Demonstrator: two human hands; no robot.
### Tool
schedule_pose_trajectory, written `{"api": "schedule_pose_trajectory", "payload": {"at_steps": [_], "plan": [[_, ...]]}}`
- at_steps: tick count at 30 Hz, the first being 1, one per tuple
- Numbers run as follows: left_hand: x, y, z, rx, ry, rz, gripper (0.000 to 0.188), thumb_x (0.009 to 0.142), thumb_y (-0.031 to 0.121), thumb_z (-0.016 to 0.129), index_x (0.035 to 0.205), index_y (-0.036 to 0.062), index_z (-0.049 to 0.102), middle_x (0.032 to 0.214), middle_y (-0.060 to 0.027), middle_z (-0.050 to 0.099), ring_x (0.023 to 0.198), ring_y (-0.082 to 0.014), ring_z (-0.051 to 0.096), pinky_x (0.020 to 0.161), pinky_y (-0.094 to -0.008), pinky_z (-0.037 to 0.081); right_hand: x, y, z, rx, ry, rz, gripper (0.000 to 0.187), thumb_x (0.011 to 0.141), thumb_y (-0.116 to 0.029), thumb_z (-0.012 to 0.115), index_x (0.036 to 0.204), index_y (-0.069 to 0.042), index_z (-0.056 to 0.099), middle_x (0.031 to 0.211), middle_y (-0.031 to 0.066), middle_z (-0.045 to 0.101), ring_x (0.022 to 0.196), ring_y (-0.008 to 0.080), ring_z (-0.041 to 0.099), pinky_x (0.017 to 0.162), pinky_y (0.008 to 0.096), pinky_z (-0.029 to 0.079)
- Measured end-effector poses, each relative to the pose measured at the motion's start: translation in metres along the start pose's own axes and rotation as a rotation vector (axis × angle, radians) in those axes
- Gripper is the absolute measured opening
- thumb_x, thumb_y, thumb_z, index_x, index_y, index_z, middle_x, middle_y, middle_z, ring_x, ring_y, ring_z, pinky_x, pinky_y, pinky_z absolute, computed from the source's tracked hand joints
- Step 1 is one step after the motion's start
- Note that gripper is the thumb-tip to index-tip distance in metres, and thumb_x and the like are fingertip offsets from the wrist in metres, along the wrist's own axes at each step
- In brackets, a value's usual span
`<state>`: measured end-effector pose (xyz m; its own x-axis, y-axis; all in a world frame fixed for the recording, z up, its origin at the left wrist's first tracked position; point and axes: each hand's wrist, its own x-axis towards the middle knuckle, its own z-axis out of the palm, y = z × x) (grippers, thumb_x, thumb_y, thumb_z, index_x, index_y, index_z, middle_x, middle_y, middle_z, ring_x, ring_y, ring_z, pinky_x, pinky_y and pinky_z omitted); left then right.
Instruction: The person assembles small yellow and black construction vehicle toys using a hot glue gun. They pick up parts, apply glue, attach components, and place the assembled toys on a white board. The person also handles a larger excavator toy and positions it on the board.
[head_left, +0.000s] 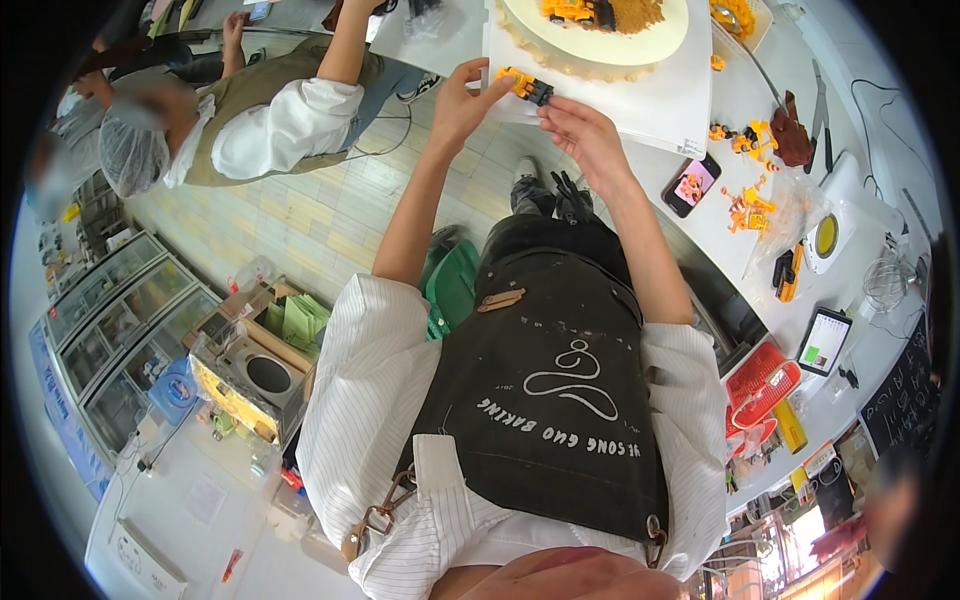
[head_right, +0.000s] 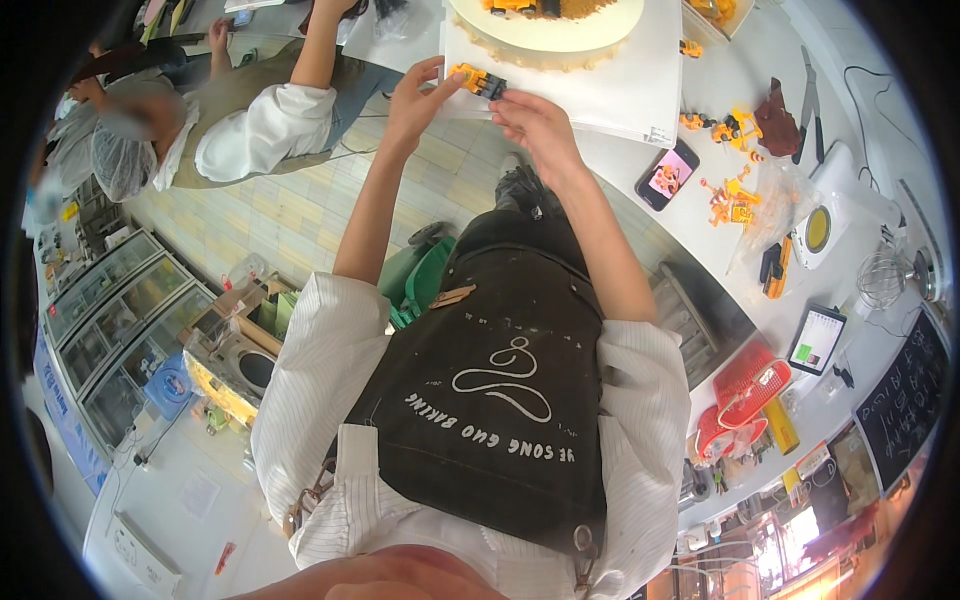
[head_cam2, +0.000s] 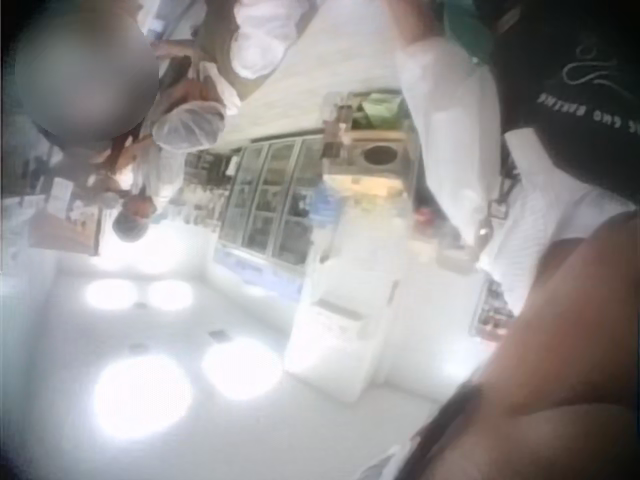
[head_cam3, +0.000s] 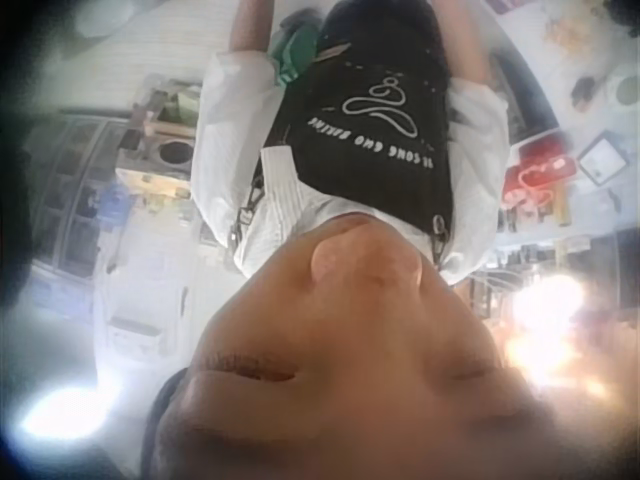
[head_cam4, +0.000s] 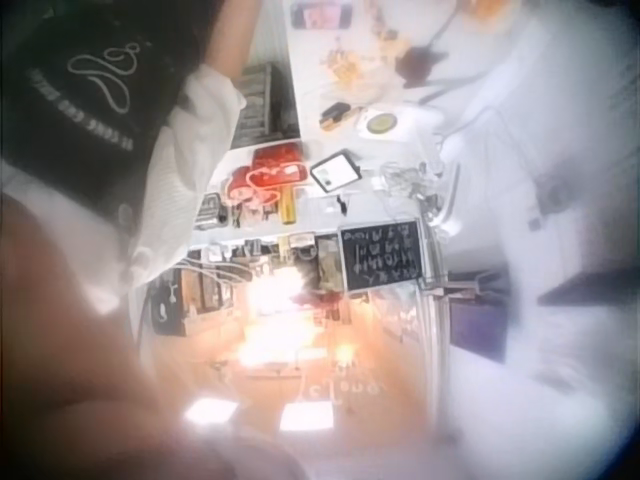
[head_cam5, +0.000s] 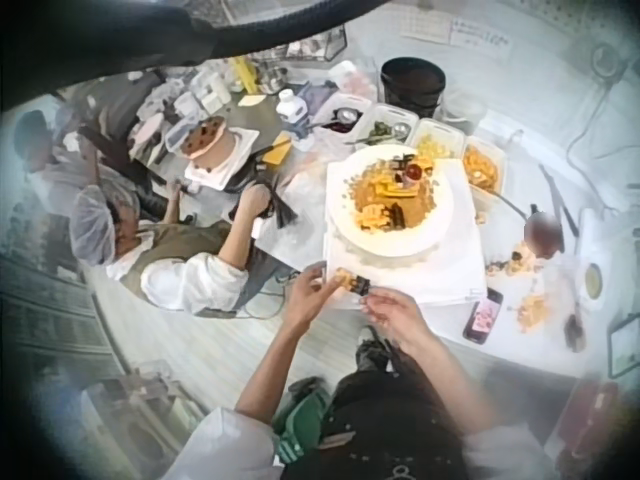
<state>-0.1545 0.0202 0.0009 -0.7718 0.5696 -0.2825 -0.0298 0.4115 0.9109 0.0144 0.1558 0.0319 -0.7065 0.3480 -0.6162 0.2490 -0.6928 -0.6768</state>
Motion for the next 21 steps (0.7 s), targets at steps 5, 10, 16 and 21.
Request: {"api": "schedule_pose_trajectory", "payload": {"at_steps": [5,10,16,21], "plan": [[-0.001,0.005,-0.001,-0.002,-0.007,0.005,0.075,0.08,0.047,0.084,0.132,-0.0016,0.06,0.12,-0.0175,0.068,0.095,-0.0234,0.068,0.077,-0.0345,0.056,-0.003,0.0,0.004,0.022,0.062,0.011,0.038,0.099,-0.012,0.064,0.132,0.004,0.058,0.118,0.0113,0.07,0.1,0.0136,0.065,0.084,0.0254,0.051],[0.001,0.0,-0.001,0.028,-0.003,0.009,0.075,0.078,0.047,0.085,0.13,-0.0015,0.06,0.118,-0.0175,0.068,0.095,-0.0243,0.068,0.078,-0.0347,0.056,-0.005,0.0,0.008,-0.021,0.108,-0.044,0.03,0.099,-0.01,0.063,0.126,0.0,0.062,0.115,0.0093,0.07,0.099,0.0146,0.066,0.085,0.0262,0.052],[0.001,-0.001,-0.002,0.03,-0.03,-0.013,0.077,0.079,0.048,0.085,0.133,-0.001,0.058,0.122,-0.0178,0.063,0.097,-0.0228,0.065,0.078,-0.0334,0.054,-0.007,0.001,0.012,-0.086,0.066,-0.174,0.025,0.098,-0.009,0.064,0.122,-0.001,0.064,0.111,0.0078,0.071,0.101,0.0153,0.067,0.085,0.0271,0.052],[0.0,0.003,-0.004,0.025,-0.046,-0.022,0.076,0.08,0.047,0.084,0.133,-0.001,0.058,0.122,-0.0176,0.064,0.099,-0.0235,0.065,0.079,-0.0339,0.054,-0.004,0.001,0.018,-0.106,0.042,-0.226,0.026,0.099,-0.011,0.065,0.123,0.0,0.063,0.111,0.0079,0.071,0.101,0.0144,0.067,0.085,0.0265,0.052]]}}
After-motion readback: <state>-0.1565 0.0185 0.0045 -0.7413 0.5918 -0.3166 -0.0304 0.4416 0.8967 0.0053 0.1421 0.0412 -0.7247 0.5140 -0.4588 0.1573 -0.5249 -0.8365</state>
